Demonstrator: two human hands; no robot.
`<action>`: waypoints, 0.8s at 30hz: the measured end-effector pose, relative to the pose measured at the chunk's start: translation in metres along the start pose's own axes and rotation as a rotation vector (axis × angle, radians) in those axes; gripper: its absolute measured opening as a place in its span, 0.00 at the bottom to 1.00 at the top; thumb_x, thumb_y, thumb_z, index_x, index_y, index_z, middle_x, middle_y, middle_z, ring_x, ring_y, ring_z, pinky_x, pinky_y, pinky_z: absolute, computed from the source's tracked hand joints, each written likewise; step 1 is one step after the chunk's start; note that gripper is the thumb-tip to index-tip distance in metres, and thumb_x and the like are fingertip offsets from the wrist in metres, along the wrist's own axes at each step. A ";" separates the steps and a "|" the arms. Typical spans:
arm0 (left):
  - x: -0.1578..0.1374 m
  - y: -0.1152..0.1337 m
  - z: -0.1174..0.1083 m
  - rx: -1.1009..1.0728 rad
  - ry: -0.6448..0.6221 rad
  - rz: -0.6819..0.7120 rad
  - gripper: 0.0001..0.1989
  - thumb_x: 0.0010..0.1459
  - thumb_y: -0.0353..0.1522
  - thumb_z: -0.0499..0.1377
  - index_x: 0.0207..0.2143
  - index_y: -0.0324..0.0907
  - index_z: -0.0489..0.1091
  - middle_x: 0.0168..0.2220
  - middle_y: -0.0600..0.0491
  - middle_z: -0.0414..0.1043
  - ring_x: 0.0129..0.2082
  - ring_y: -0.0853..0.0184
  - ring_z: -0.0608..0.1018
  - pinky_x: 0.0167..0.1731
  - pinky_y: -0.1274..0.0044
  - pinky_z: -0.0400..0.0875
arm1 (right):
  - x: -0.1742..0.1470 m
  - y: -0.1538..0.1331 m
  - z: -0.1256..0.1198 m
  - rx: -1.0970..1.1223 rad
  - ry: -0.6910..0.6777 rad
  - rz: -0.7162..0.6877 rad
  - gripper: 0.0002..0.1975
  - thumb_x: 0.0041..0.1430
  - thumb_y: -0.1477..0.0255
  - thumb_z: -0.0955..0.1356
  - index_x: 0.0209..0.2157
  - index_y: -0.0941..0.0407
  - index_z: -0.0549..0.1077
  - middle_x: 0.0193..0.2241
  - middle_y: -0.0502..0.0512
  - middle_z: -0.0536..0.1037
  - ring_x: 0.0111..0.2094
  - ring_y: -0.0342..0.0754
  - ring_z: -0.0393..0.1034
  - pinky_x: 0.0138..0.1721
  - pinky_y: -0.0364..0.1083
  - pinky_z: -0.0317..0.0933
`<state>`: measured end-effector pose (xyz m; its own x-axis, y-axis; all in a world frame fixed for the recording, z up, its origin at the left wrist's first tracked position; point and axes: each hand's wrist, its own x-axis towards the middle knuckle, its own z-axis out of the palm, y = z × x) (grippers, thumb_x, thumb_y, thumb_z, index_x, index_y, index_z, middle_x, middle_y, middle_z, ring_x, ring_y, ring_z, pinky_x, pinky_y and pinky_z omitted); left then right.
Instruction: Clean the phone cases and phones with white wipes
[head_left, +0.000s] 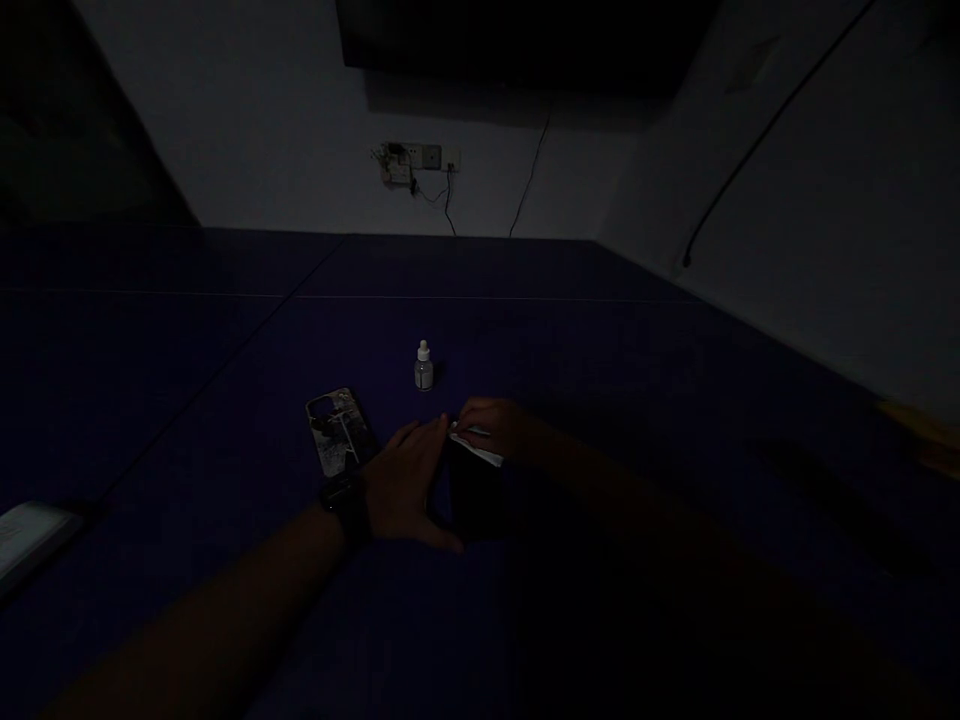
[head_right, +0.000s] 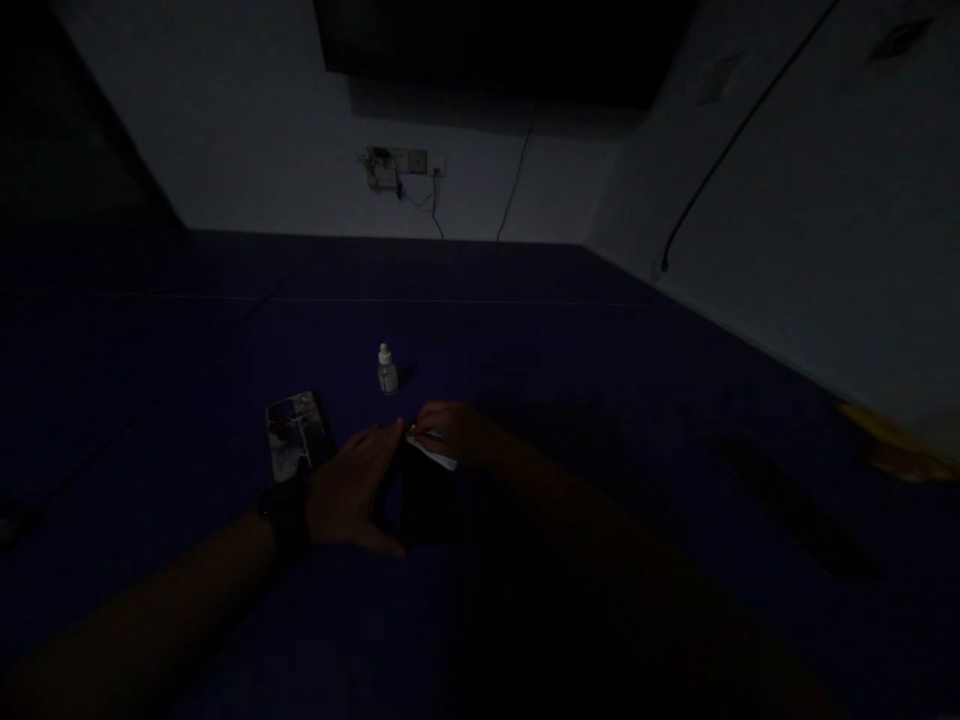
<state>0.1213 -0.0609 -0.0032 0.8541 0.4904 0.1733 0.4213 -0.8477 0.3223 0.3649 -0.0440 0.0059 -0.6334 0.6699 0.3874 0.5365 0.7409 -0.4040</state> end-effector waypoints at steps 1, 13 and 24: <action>0.000 0.001 0.000 0.002 -0.003 -0.003 0.73 0.41 0.64 0.62 0.71 0.32 0.26 0.70 0.26 0.46 0.69 0.38 0.56 0.64 0.50 0.49 | 0.001 0.000 0.001 -0.007 0.005 0.009 0.06 0.63 0.76 0.68 0.38 0.58 0.80 0.36 0.57 0.79 0.37 0.46 0.76 0.41 0.44 0.68; 0.000 -0.002 0.009 0.028 0.027 0.008 0.71 0.43 0.62 0.61 0.71 0.32 0.26 0.70 0.27 0.44 0.68 0.38 0.56 0.65 0.50 0.47 | -0.055 -0.068 0.014 -0.066 -0.170 0.034 0.08 0.66 0.72 0.67 0.37 0.56 0.80 0.39 0.58 0.81 0.39 0.47 0.76 0.41 0.45 0.69; 0.001 0.003 0.002 0.026 -0.013 -0.004 0.72 0.43 0.63 0.62 0.71 0.32 0.25 0.69 0.27 0.50 0.68 0.41 0.59 0.66 0.51 0.46 | -0.030 -0.027 0.003 -0.062 -0.064 0.071 0.07 0.65 0.73 0.69 0.40 0.57 0.80 0.40 0.58 0.80 0.39 0.47 0.76 0.42 0.45 0.68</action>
<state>0.1241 -0.0639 -0.0041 0.8561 0.4914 0.1600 0.4326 -0.8508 0.2985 0.3676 -0.0845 0.0030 -0.6256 0.7180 0.3052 0.6134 0.6944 -0.3761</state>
